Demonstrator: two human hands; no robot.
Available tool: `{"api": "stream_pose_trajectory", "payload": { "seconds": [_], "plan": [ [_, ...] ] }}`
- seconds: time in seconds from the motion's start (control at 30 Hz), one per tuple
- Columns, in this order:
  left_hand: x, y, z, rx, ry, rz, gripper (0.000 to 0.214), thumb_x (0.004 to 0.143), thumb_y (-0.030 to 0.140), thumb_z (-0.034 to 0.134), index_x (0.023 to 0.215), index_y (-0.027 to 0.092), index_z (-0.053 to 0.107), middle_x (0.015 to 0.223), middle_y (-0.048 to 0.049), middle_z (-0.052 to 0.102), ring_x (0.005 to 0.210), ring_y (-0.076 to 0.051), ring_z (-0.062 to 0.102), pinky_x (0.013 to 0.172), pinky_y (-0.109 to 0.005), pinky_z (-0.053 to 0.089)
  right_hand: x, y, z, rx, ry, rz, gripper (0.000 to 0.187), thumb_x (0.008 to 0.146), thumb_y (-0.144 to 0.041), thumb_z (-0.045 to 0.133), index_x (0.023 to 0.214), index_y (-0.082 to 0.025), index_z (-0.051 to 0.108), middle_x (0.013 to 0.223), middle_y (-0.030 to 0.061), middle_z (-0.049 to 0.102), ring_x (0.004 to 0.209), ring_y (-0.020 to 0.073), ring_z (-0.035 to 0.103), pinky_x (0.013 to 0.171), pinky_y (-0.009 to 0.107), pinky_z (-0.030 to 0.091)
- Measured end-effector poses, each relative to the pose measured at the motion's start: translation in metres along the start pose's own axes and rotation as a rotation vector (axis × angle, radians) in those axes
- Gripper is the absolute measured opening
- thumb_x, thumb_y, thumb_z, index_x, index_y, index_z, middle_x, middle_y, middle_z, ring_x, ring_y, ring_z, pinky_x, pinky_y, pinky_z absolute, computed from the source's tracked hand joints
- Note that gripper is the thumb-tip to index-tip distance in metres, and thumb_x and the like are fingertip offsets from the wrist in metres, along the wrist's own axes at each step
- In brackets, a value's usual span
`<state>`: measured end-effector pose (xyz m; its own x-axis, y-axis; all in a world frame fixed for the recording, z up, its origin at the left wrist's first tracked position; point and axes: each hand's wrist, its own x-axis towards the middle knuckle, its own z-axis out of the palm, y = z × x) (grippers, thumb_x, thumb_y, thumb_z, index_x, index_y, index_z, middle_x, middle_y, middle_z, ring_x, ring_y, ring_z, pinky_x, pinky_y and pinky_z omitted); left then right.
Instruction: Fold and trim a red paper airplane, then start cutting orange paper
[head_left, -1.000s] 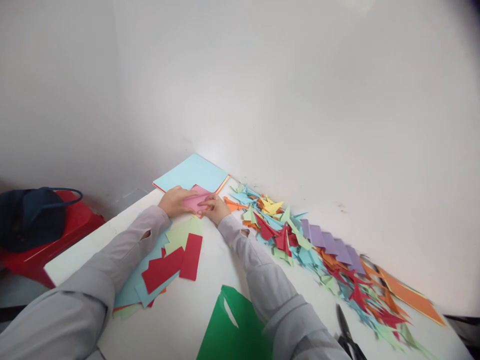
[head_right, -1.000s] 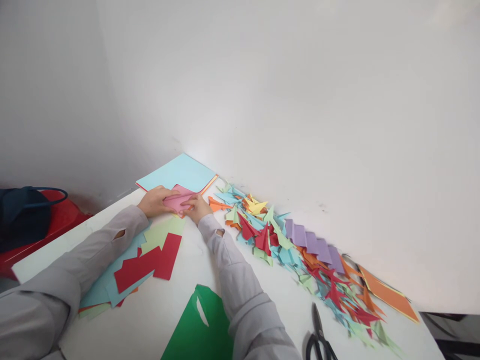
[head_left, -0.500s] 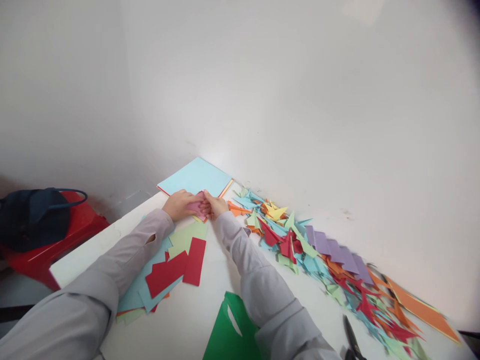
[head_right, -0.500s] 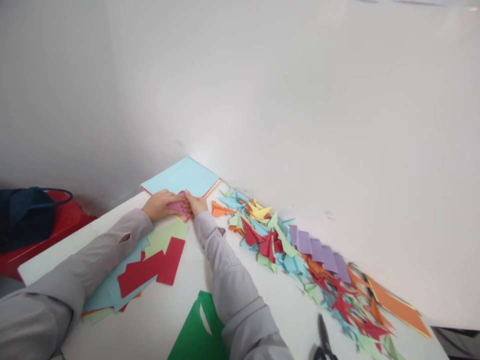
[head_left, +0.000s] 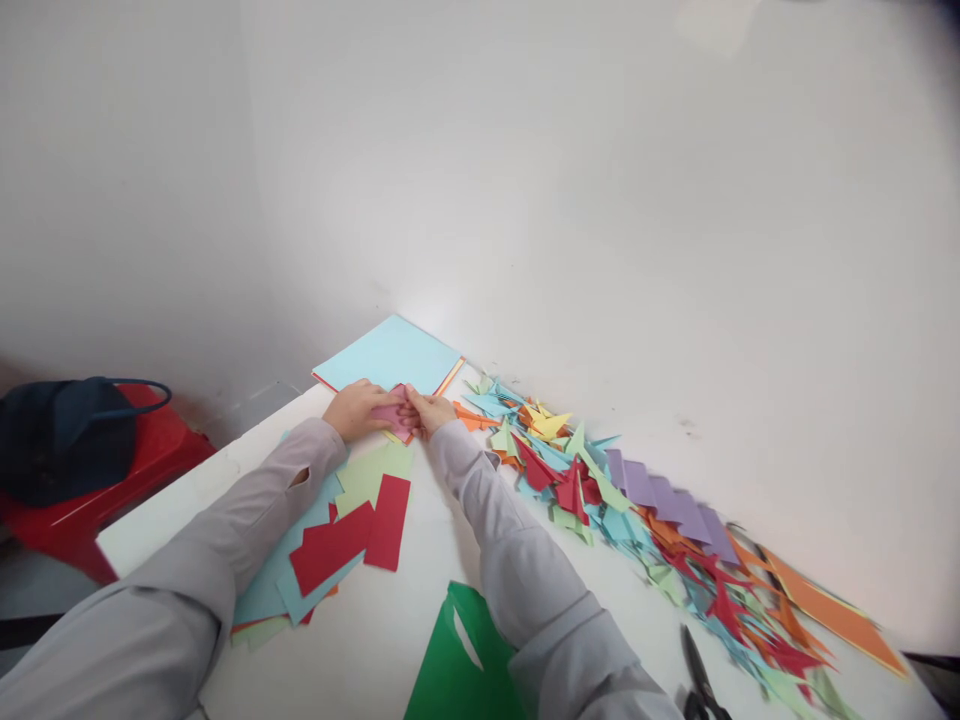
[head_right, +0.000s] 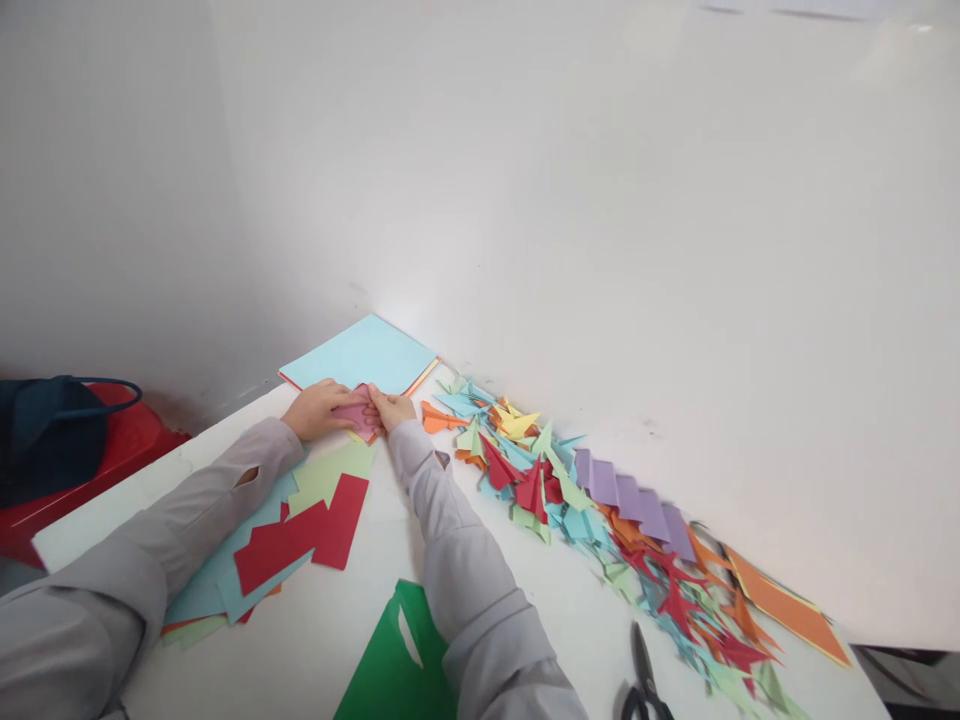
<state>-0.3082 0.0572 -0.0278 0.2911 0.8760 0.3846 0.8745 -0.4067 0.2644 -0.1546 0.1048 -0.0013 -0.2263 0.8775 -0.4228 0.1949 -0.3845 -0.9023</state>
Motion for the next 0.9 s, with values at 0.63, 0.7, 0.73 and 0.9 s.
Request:
{"api": "stream_pose_trajectory", "payload": {
  "seconds": [0.63,0.7,0.73,0.9],
  "plan": [
    [0.004,0.005,0.001,-0.555,0.155,-0.332,0.041,0.073,0.047,0.057,0.047,0.016,0.05,0.073,-0.0005,0.069,0.066,-0.011,0.058,0.06,-0.023,0.04,-0.005,0.005,-0.009,0.199,-0.115,0.037,0.03,0.085,-0.029,0.054,0.06,-0.013,0.058,0.055,0.0026,0.063,0.046,0.0094,0.059,0.039,0.017,0.045],
    [0.004,0.005,-0.001,-0.584,0.13,-0.345,0.039,0.07,0.047,0.059,0.048,0.015,0.052,0.073,-0.0011,0.069,0.066,-0.012,0.057,0.059,-0.023,0.039,-0.005,0.006,-0.009,0.212,-0.124,0.023,0.029,0.085,-0.028,0.054,0.061,-0.013,0.058,0.054,0.0027,0.063,0.046,0.0095,0.059,0.04,0.017,0.045],
    [0.004,0.005,-0.002,-0.595,0.119,-0.352,0.039,0.07,0.047,0.06,0.048,0.015,0.052,0.074,-0.0012,0.069,0.066,-0.012,0.057,0.059,-0.023,0.038,-0.006,0.006,-0.009,0.217,-0.127,0.017,0.029,0.085,-0.027,0.054,0.061,-0.013,0.059,0.054,0.0028,0.063,0.046,0.0096,0.059,0.04,0.017,0.045],
    [0.004,0.006,-0.006,-0.628,0.087,-0.378,0.037,0.067,0.047,0.061,0.048,0.016,0.052,0.078,-0.0009,0.07,0.069,-0.013,0.058,0.059,-0.023,0.038,-0.005,0.01,-0.01,0.234,-0.133,-0.006,0.028,0.085,-0.026,0.055,0.06,-0.013,0.06,0.055,0.0031,0.064,0.047,0.0094,0.059,0.041,0.017,0.047]
  ]
}}
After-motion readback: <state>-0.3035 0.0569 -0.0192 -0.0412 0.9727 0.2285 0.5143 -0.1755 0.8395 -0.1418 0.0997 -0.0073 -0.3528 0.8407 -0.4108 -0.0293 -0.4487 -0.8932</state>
